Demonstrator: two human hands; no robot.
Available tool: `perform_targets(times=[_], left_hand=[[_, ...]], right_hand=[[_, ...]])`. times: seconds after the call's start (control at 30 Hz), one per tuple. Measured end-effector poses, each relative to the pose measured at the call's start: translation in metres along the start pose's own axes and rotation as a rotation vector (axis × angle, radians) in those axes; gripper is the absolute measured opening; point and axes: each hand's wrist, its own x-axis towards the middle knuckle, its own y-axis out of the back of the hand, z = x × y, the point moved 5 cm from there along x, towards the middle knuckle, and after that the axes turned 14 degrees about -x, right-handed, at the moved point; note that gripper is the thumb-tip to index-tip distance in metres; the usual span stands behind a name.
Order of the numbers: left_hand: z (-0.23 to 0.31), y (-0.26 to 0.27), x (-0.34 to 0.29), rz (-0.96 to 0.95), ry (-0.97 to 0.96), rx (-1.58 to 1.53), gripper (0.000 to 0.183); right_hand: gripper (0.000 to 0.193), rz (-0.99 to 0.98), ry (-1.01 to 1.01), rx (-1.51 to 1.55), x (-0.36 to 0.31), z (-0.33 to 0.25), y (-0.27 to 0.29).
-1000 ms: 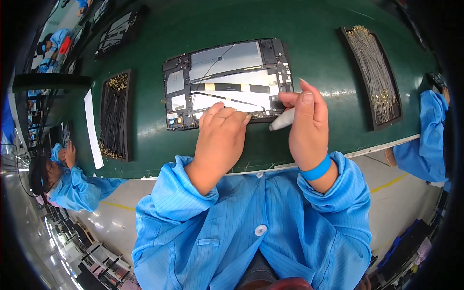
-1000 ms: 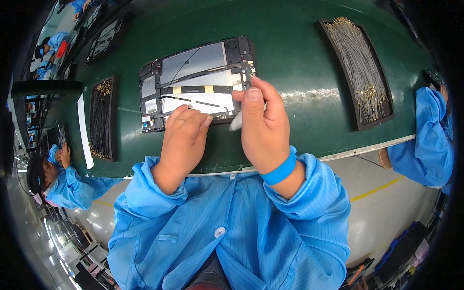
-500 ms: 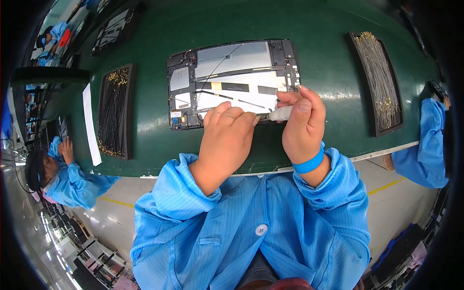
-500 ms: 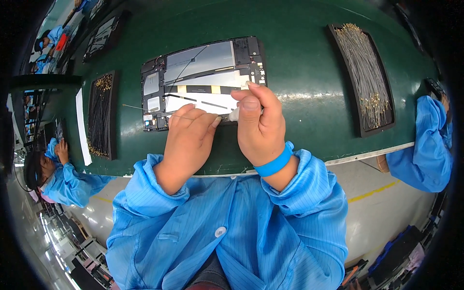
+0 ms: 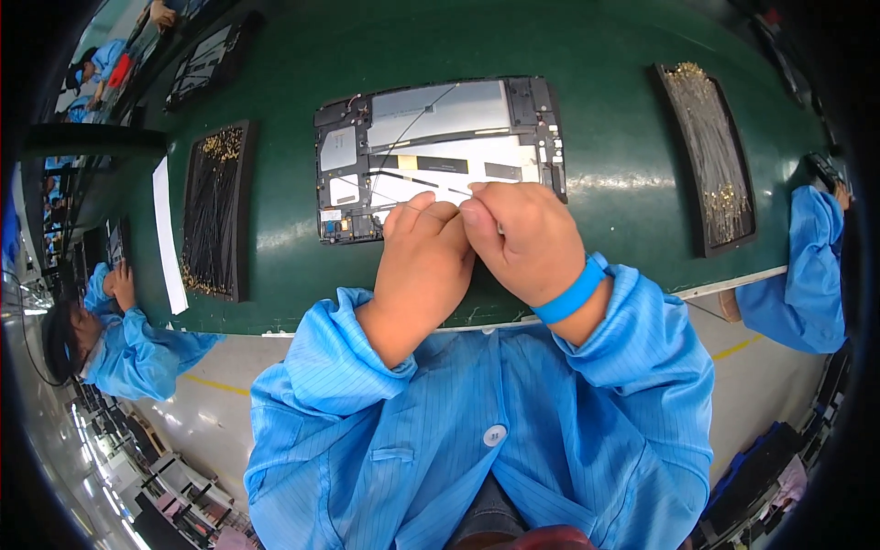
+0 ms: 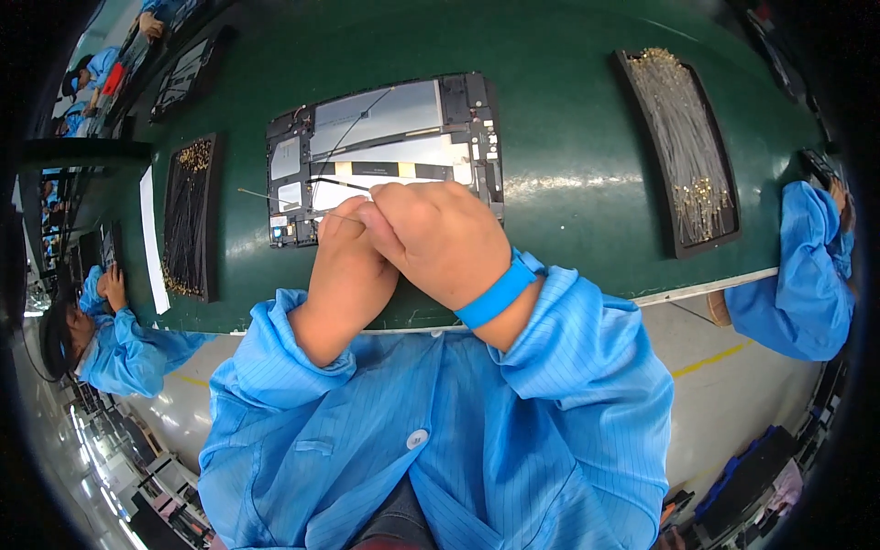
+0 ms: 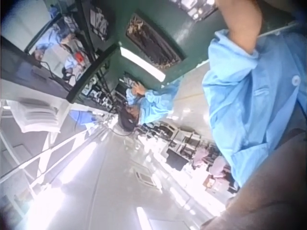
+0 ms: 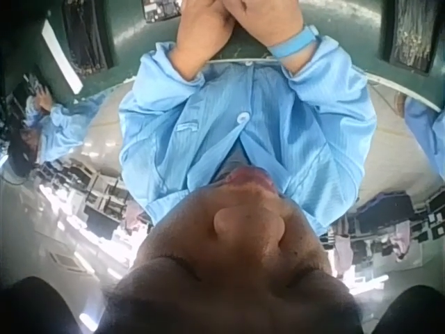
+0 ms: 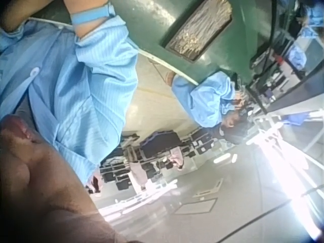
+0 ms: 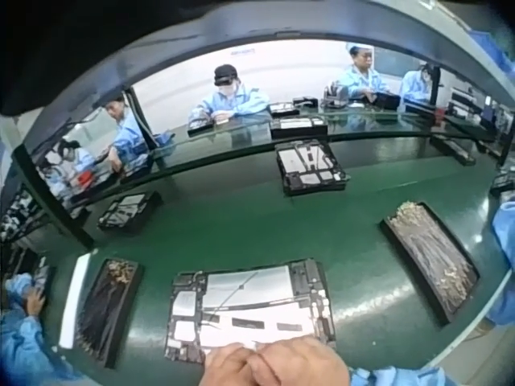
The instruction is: The person assembles electronic devices by taking tablet chassis from a conveyor line, picking wires from a tray, routing and pressing the wires into the chassis using a handheld tool, and placing the assembled chassis back onto the conveyor line.
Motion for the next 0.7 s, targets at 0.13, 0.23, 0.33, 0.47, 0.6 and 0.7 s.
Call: perform_targets(times=[0.13,0.23,0.33,0.47,0.6,0.7], left_hand=[[-0.007,0.011,0.005,0.014,-0.069,0.031,0.018],[-0.041,0.063,0.006,0.391,0.087,0.123,0.02],[-0.09,0.091,-0.032,0.608,0.597,-0.277,0.034],[-0.093,0.073,-0.049,0.366,0.905,-0.622,0.039],[-0.122,0.066,-0.032,0.508,0.814,-0.964,0.041],[-0.129,0.067,-0.024,1.025,0.67,-1.132,0.046]], right_hand=[[0.018,0.026,-0.299,0.238,-0.001,0.023,-0.005],[0.035,0.044,-0.877,0.651,-0.017,0.066,0.01],[0.048,-0.018,-1.021,0.605,-0.044,0.085,0.031],[0.053,-0.505,-1.168,0.626,-0.067,0.075,0.015],[0.042,-0.759,-1.237,0.86,-0.061,0.064,-0.009],[0.041,-0.639,-1.16,0.886,-0.022,0.053,-0.026]])
